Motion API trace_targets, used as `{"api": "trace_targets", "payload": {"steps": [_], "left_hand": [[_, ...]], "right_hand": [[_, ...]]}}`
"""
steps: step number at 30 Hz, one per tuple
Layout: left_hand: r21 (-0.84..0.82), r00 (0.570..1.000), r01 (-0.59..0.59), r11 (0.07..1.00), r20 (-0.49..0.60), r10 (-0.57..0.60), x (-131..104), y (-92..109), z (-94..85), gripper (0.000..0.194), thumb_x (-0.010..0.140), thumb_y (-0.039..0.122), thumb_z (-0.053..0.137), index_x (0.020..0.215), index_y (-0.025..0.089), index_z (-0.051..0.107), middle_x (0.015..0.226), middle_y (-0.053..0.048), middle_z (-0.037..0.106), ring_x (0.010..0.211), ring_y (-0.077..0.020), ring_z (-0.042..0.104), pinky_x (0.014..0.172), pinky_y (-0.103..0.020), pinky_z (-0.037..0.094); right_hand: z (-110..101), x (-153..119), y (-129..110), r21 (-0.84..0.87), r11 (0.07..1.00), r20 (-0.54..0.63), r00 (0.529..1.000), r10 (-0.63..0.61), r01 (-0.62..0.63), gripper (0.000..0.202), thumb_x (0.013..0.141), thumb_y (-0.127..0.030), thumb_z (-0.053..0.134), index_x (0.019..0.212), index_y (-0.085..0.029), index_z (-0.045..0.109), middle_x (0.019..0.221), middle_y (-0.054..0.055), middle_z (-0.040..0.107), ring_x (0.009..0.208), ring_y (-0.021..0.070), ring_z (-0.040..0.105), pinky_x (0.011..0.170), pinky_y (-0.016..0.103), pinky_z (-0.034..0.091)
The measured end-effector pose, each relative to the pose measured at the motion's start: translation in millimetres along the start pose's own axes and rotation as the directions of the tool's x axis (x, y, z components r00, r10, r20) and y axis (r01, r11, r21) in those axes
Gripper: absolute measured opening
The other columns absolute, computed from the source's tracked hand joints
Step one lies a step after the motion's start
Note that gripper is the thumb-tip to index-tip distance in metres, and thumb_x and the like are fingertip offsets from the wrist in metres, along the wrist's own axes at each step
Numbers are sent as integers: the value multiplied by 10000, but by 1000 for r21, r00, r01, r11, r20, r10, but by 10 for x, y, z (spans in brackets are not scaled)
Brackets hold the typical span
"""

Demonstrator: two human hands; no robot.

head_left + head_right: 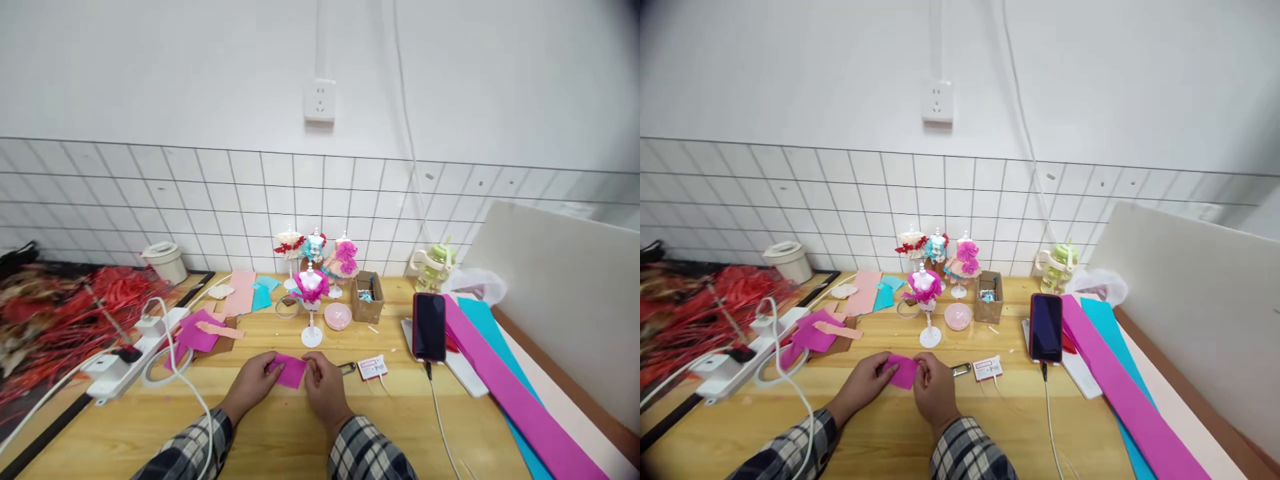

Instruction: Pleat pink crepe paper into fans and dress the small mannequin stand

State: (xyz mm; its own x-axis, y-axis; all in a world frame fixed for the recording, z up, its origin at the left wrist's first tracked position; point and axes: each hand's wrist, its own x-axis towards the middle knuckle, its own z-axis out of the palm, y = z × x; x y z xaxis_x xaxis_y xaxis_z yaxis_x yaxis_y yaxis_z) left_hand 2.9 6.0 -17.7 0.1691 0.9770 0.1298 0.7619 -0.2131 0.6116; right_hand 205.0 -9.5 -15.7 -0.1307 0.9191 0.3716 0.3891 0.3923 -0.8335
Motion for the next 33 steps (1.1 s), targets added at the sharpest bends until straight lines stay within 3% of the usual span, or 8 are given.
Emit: {"api": "trace_targets", "payload": {"steps": [4,11,16,22,26,29,31,33], "left_hand": [[-19,998,-58,998,15,58,-33,93,-14,246,840,385,523,706,215,638,669,-9,605,664,-174,530,629,-262,352],[-180,996,21,983,-86,-37,-63,20,20,285,838,421,539,729,188,662,589,17,563,566,-143,480,548,-241,326],[-220,940,97,971,-301,-162,60,-35,-27,302,840,446,531,812,177,667,619,18,577,583,-145,491,557,-237,352],[-315,935,63,947,-313,-166,245,-125,-78,291,825,445,543,771,177,643,598,19,564,571,-141,484,556,-237,365],[-448,955,32,894,-251,-160,306,-175,-78,294,804,460,567,758,176,625,624,14,588,586,-140,509,560,-232,388],[-521,963,2,854,-230,-142,316,-155,-113,293,785,465,596,758,174,617,644,9,604,611,-143,532,574,-232,407],[-555,969,-10,832,-209,-128,295,-126,-140,295,772,468,613,754,174,613,647,7,608,627,-149,548,587,-234,421],[-596,982,-2,803,-153,-111,257,-95,-150,310,759,482,622,773,172,618,672,-5,633,651,-162,576,606,-244,445]], "right_hand": [[-123,-28,25,-32,988,31,988,-149,150,241,791,-125,463,869,-199,678,758,39,681,641,173,590,644,265,426],[-66,-38,30,6,993,59,991,-122,122,271,787,-107,441,859,-205,684,768,35,696,635,173,601,618,263,425],[-60,-36,93,-146,989,92,995,41,-27,236,745,-99,460,767,-210,667,643,9,650,575,161,568,566,253,350],[53,51,177,-237,965,77,988,133,-111,224,725,-86,477,720,-225,652,668,16,659,648,179,580,590,260,319],[252,283,91,-55,982,-122,978,171,-179,162,830,-202,457,862,-219,614,699,15,600,671,181,542,625,267,359],[399,402,-6,246,950,-384,880,279,-194,205,914,-318,370,1030,-206,497,717,-4,517,651,170,509,627,264,398],[454,394,-43,338,932,-433,858,275,-128,230,926,-362,373,1080,-204,437,813,15,526,730,169,530,687,270,423],[465,336,-52,366,927,-387,894,227,-76,271,918,-385,418,1118,-202,417,927,41,541,818,169,543,759,279,432]]}}
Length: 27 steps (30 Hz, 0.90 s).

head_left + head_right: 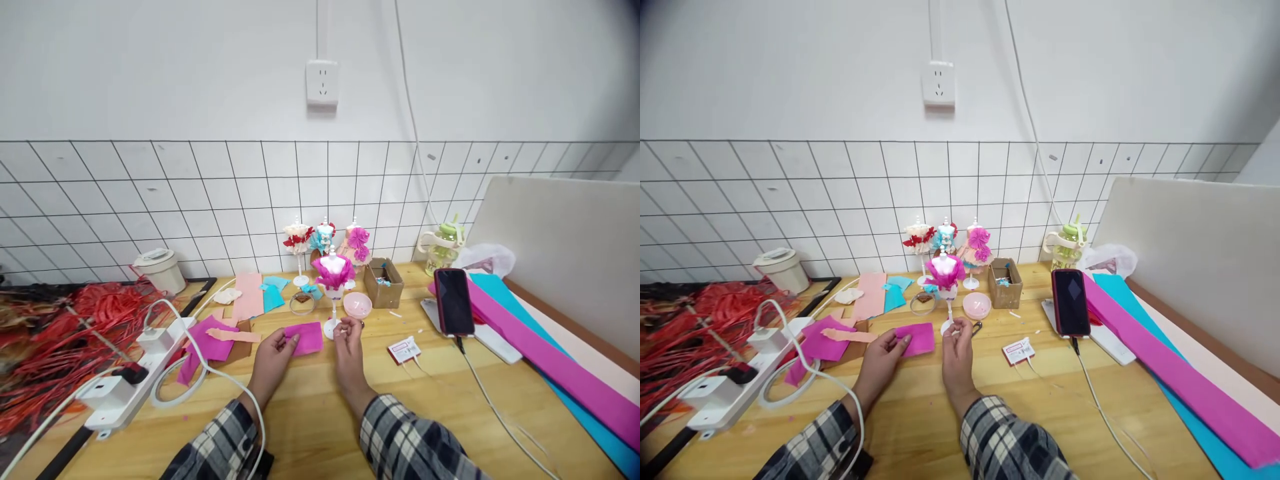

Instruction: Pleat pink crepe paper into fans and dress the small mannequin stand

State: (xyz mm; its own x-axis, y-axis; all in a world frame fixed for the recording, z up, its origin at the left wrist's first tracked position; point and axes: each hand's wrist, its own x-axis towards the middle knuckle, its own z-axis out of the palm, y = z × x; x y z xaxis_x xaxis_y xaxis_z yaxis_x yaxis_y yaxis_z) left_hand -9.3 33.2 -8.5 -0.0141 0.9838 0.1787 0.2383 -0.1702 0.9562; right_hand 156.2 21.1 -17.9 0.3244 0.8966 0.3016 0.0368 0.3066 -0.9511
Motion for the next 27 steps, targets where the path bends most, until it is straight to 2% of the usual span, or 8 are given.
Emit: {"api": "trace_targets", "payload": {"steps": [3,6,11,15,19,22,25,27], "left_hand": [[-73,997,24,997,70,-19,-56,15,27,344,743,501,626,829,168,636,758,-35,684,711,-190,621,665,-278,489],[-94,996,27,995,87,-19,-76,11,46,376,731,517,638,858,164,657,788,-50,705,735,-208,643,710,-309,511],[-121,993,52,991,116,-38,-78,21,37,477,701,573,655,941,161,679,841,-69,730,821,-245,673,756,-345,530],[-159,992,55,986,123,-35,-104,45,47,485,701,571,662,954,158,684,864,-73,737,794,-234,679,762,-349,534],[-174,986,64,983,160,-36,-118,64,53,497,699,575,659,961,153,685,858,-71,736,785,-227,679,761,-348,534],[-145,975,80,986,217,-47,-120,58,51,514,687,562,672,996,152,676,872,-77,734,822,-240,677,783,-358,531],[-125,968,85,989,246,-53,-120,22,54,496,683,521,690,1008,146,671,892,-88,734,829,-246,673,802,-372,523],[-126,964,92,988,259,-56,-121,-10,57,461,698,486,692,1004,142,673,904,-89,734,818,-239,670,801,-367,519]], "right_hand": [[-72,-66,17,62,998,144,989,-32,24,384,903,-397,465,1224,-200,390,1073,71,545,852,162,538,800,292,443],[-109,-81,59,130,992,227,973,-30,1,493,881,-397,520,1304,-209,349,1140,88,552,860,159,545,800,303,458],[-80,-73,161,175,976,374,926,52,-126,477,830,-409,591,1227,-195,437,920,52,620,780,166,580,672,277,462],[-66,-77,183,141,974,430,897,100,-176,402,792,-417,627,1102,-190,509,747,1,612,652,143,563,574,237,415],[-93,-49,155,85,971,510,847,150,-223,307,772,-413,601,970,-180,567,721,11,632,591,138,554,519,231,395],[-134,-14,120,47,974,513,842,167,-221,261,756,-394,596,902,-179,576,714,10,616,574,130,533,473,215,377],[-174,9,94,46,971,464,866,186,-233,293,728,-362,612,955,-187,550,737,-4,595,567,121,520,444,204,381],[-195,11,92,55,959,485,847,217,-277,344,710,-332,621,1010,-194,524,741,-16,596,534,109,505,431,199,376]]}}
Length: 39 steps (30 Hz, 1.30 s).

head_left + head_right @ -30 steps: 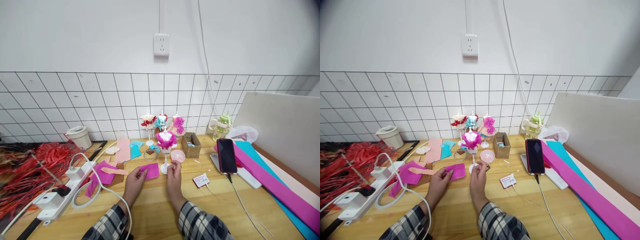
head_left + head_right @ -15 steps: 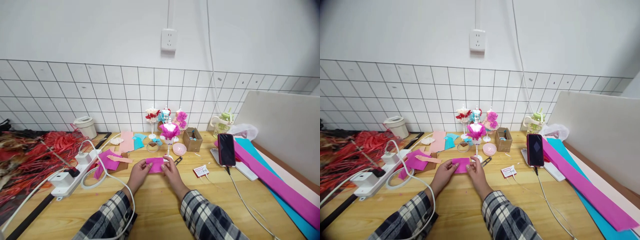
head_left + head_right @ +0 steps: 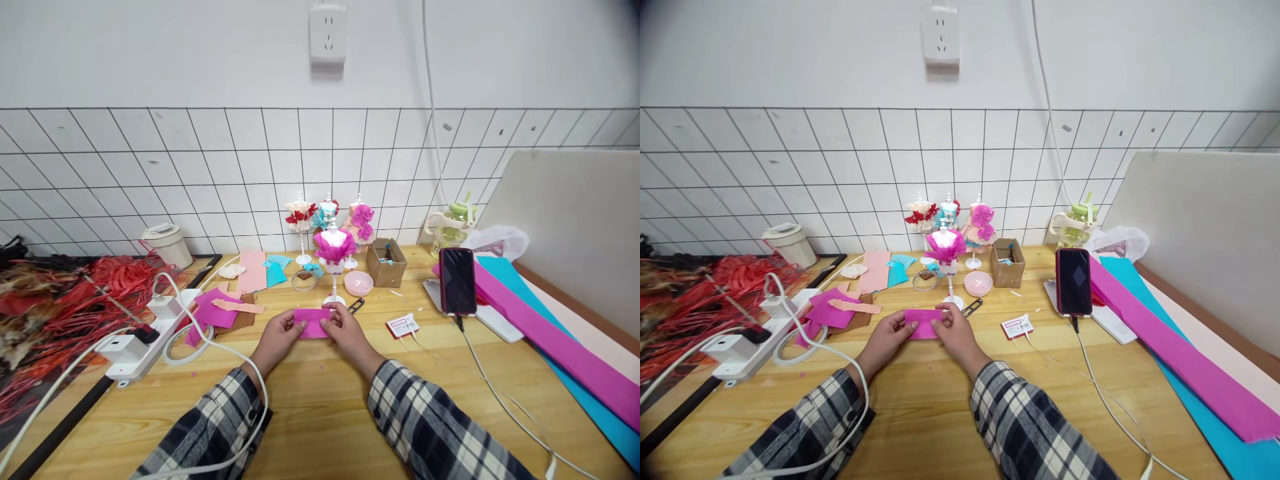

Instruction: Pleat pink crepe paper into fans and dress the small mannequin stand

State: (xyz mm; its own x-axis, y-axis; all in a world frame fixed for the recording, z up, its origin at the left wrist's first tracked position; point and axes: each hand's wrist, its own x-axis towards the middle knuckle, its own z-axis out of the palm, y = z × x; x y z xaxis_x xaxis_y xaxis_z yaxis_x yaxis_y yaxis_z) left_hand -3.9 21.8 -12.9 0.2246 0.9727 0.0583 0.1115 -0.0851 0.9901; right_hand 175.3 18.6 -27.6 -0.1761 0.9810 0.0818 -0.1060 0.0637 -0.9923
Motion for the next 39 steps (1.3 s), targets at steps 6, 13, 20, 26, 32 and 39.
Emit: {"api": "trace_targets", "payload": {"steps": [6,13,20,26,32,39], "left_hand": [[-42,1000,9,999,21,-8,-5,-9,2,405,719,429,701,997,135,679,890,-75,736,796,-218,660,790,-339,509],[-112,1000,8,994,26,-5,-12,41,-14,385,734,397,710,1029,151,689,909,-64,743,803,-214,661,817,-349,500],[-185,997,58,981,68,-46,-5,19,7,369,680,395,759,953,153,706,912,-69,749,815,-227,675,838,-364,498],[-203,996,76,976,60,-65,-10,15,-2,338,650,368,779,901,154,705,826,-50,738,753,-206,661,770,-332,498],[-195,999,54,979,4,-54,-17,49,-41,248,643,325,745,822,157,714,698,-19,682,658,-168,595,680,-283,457],[-104,999,19,994,-39,-23,-39,35,-58,132,646,257,626,702,186,721,683,-22,644,675,-185,553,670,-288,429]], "right_hand": [[-42,-27,23,69,998,123,992,2,-10,282,712,-310,632,953,-196,542,706,-28,608,573,109,553,501,203,413],[-81,-22,-22,21,996,63,994,84,-86,482,745,-421,616,1145,-185,486,550,-72,540,499,128,552,493,228,431],[-46,-2,54,-45,999,52,998,-28,30,221,743,-343,624,900,-190,594,771,12,641,688,162,607,595,255,464],[-18,-16,47,108,994,145,989,12,-27,247,719,-324,655,921,-205,578,785,1,654,663,150,601,611,255,470],[-53,-5,-2,133,985,116,989,93,-108,320,677,-311,661,966,-205,574,616,-49,583,474,96,506,498,212,413],[-67,2,-50,168,976,73,989,128,-139,181,594,-268,609,732,-162,659,645,1,632,524,106,573,526,215,450]]}}
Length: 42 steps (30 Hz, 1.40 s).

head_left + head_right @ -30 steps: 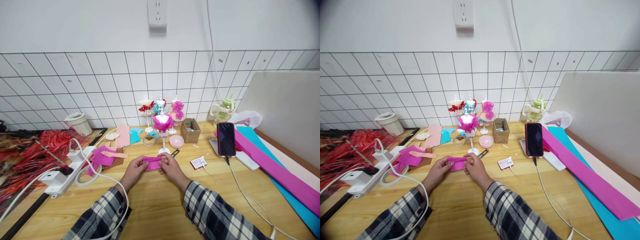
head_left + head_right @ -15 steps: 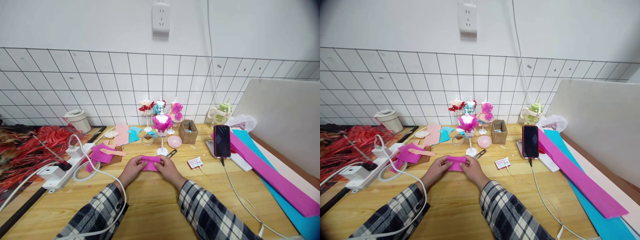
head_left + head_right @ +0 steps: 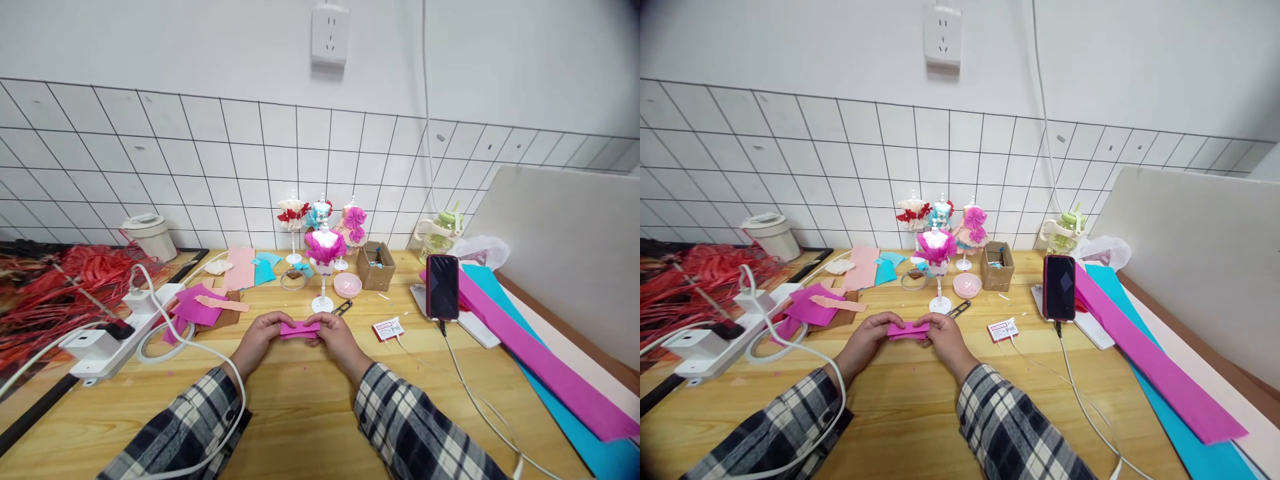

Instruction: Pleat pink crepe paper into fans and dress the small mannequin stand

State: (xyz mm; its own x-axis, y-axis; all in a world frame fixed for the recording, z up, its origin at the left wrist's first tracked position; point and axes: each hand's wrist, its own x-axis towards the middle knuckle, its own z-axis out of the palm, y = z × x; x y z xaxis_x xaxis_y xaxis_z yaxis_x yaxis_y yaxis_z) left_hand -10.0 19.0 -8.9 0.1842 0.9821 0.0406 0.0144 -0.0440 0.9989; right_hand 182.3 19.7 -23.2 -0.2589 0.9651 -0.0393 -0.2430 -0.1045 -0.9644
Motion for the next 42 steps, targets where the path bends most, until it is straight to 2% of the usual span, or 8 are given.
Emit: {"api": "trace_targets", "payload": {"steps": [5,10,15,18,20,29,38,42], "left_hand": [[-38,998,-59,998,-2,59,3,-20,-17,181,692,281,600,733,163,732,747,-49,654,763,-205,560,722,-293,431],[-101,999,16,995,-36,-20,14,31,23,441,775,449,627,1121,176,643,727,-6,601,675,-160,533,636,-262,422],[59,996,83,995,-11,-83,48,38,73,377,657,490,739,791,153,634,628,18,569,553,-114,464,537,-227,354],[57,997,51,997,-68,-47,45,29,92,373,644,495,742,759,165,609,590,37,555,543,-112,468,543,-224,348],[67,996,29,997,-87,-23,35,30,103,374,645,500,737,761,168,612,614,27,583,572,-127,504,563,-232,371],[152,998,-52,987,-32,57,10,23,114,304,747,468,664,814,177,606,690,3,652,679,-164,598,645,-256,438],[179,993,-67,982,-82,83,22,-11,61,250,712,362,693,851,164,627,672,-1,634,654,-159,589,635,-254,427],[174,995,-86,981,-35,94,10,17,60,306,720,371,703,933,162,633,744,-26,672,727,-179,623,680,-269,455]], "right_hand": [[-22,-58,-53,47,999,-17,1000,9,-8,254,592,-274,485,677,-154,692,661,30,631,568,136,585,606,279,510],[-35,-77,-56,-138,982,-17,991,-133,129,259,645,-288,499,691,-160,720,715,40,658,643,144,568,621,259,484],[-11,-86,-62,-166,973,-49,984,-172,162,272,699,-296,517,840,-161,707,750,30,655,624,136,567,602,260,490],[15,-89,-69,-72,992,-104,988,-111,104,479,697,-332,614,1157,-207,573,789,3,635,652,153,613,554,258,506],[26,-79,-62,-28,998,-104,993,-52,50,598,660,-360,687,1210,-219,501,769,-11,618,668,163,633,526,249,506],[10,1,7,-23,999,-133,991,32,-35,378,566,-330,759,836,-165,553,640,-28,592,554,107,569,470,205,458],[-1,-5,19,-30,999,-138,990,29,-33,436,582,-236,722,988,-169,580,584,-63,556,536,111,564,504,233,482],[-23,7,36,-5,1000,-119,993,16,-17,335,581,-268,736,868,-168,597,616,-45,579,522,91,544,496,220,468]]}}
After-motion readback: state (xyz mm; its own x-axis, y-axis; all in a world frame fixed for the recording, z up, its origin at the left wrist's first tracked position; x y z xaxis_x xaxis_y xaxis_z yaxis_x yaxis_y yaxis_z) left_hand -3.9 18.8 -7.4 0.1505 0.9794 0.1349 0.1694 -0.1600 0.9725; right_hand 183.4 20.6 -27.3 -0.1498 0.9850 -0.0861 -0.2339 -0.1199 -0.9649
